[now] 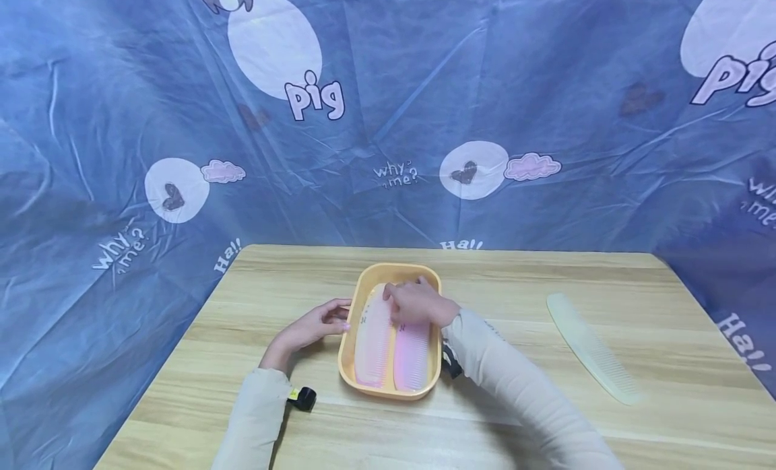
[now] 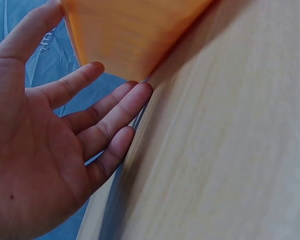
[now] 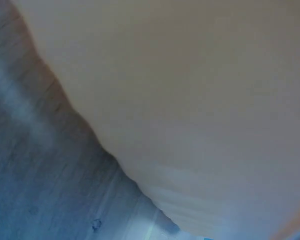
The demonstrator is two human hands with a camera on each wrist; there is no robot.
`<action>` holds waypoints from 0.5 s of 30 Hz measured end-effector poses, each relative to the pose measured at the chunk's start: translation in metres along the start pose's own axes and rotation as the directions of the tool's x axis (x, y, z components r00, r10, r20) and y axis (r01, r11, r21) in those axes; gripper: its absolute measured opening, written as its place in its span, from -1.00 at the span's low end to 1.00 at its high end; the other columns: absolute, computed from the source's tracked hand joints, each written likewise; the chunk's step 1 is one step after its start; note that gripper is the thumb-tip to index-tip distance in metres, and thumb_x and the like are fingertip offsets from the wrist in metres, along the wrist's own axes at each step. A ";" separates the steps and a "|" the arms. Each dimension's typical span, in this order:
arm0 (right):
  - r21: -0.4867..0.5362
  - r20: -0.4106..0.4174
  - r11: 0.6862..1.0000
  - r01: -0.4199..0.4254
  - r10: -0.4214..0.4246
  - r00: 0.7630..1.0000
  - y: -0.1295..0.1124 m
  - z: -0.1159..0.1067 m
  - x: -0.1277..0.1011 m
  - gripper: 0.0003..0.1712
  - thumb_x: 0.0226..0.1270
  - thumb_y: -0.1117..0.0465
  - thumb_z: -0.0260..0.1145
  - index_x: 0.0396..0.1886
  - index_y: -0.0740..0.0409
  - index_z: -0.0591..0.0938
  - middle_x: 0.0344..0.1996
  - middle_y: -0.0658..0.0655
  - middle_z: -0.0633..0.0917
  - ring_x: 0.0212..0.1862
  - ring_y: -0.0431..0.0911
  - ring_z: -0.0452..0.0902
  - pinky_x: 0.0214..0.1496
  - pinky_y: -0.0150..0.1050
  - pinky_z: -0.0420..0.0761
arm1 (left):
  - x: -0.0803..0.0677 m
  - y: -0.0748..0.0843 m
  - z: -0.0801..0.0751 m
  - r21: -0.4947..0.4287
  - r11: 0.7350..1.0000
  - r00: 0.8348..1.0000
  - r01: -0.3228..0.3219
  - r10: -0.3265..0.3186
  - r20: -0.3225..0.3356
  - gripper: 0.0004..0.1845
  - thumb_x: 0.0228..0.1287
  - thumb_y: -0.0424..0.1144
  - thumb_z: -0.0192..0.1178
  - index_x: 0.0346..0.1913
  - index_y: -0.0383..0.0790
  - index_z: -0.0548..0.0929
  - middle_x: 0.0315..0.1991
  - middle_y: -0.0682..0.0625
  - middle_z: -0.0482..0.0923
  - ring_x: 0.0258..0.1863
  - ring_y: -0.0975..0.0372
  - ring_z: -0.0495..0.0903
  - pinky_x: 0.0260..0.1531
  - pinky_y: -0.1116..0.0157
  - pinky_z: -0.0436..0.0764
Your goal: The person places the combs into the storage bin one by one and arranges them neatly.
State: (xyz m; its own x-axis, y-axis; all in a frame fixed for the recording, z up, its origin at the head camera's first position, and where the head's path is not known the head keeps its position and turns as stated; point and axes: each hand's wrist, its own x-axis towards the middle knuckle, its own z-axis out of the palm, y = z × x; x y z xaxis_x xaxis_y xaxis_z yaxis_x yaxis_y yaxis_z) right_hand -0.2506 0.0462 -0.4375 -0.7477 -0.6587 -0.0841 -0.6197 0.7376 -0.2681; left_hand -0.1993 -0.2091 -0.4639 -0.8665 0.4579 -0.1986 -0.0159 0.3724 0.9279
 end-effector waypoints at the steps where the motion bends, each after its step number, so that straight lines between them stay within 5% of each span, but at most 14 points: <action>1: 0.022 0.002 1.000 0.000 0.000 1.000 0.000 -0.002 -0.001 -0.51 0.10 0.08 0.44 0.05 -0.01 0.53 -0.41 -0.19 0.65 -0.19 -0.15 0.57 0.15 0.05 0.29 | 0.000 0.000 0.000 -0.001 1.000 1.000 0.004 -0.004 0.001 -0.29 0.30 -0.11 0.25 0.42 -0.27 0.24 0.22 -0.26 0.43 0.18 0.01 0.48 0.15 0.16 0.53; 15: 0.257 -0.102 0.957 0.132 -0.109 0.989 0.014 -0.026 -0.017 -0.50 0.12 0.14 0.39 0.04 0.23 0.53 -0.16 0.22 0.69 -0.15 0.02 0.64 -0.08 -0.15 0.60 | -0.001 0.002 0.001 0.006 1.000 1.000 0.010 -0.010 0.000 -0.29 0.31 -0.10 0.25 0.43 -0.25 0.23 0.22 -0.25 0.43 0.19 0.01 0.47 0.18 0.12 0.50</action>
State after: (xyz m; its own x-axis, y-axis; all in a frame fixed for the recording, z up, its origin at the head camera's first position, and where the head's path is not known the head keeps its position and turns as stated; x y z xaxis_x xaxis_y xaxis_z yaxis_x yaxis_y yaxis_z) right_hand -0.2525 0.0718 -0.4152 -0.6961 -0.7166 0.0436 -0.6305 0.5812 -0.5145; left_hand -0.1980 -0.2083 -0.4623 -0.8664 0.4540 -0.2080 -0.0218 0.3817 0.9240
